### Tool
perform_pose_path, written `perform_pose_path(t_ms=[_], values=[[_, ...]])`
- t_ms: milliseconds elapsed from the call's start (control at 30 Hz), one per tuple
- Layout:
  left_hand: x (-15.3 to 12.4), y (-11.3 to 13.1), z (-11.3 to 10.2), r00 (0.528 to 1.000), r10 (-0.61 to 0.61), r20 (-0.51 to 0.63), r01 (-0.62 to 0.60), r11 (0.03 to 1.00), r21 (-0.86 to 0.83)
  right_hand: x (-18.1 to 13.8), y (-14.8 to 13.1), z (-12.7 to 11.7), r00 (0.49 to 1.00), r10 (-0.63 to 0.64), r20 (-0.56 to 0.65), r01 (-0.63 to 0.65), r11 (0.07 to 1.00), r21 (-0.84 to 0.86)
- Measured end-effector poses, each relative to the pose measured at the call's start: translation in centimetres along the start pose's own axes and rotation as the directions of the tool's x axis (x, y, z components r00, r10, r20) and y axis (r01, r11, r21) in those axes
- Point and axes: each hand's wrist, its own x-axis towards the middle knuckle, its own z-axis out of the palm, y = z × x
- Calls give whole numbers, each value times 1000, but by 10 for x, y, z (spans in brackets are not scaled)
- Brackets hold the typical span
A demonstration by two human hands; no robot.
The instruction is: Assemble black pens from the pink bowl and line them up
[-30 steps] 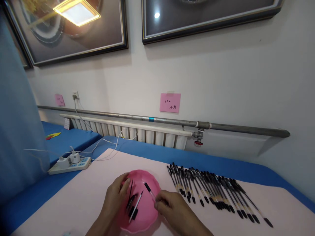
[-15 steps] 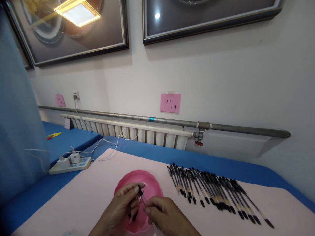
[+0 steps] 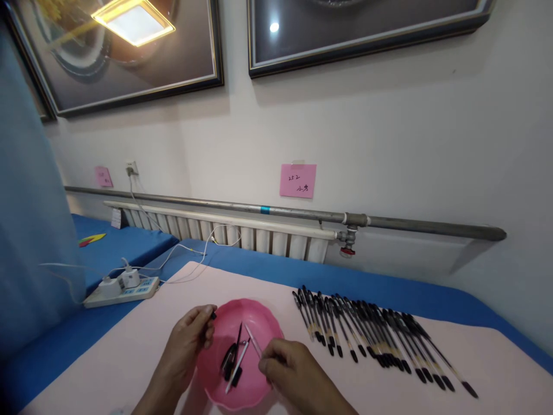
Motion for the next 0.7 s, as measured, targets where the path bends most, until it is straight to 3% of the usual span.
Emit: perform_pose_path(t_ms=[67, 167, 300, 367, 567, 700], values=[[1, -3, -3, 999, 33, 30, -41, 947, 319, 1, 1, 0, 1000, 26, 4, -26, 998, 63], [-1, -11, -1, 995, 58, 85, -100, 742, 663, 1, 2, -1, 998, 62, 26, -65, 987, 149], [-5, -17, 4, 991, 29, 130, -128, 455, 881, 3, 6, -1, 996, 83, 39, -89, 977, 194], [-6, -17, 5, 992, -2, 123, -114, 366, 924, 4, 10, 0, 995, 97, 23, -100, 976, 194], [-9, -11, 8, 994, -11, 112, -100, 369, 924, 12, 18, 6, 985, 105, -140, -86, 987, 136], [-14, -16, 13, 988, 8, 157, -145, 431, 891, 16, 23, 16, 962, -30, -273, 11, 997, -70]])
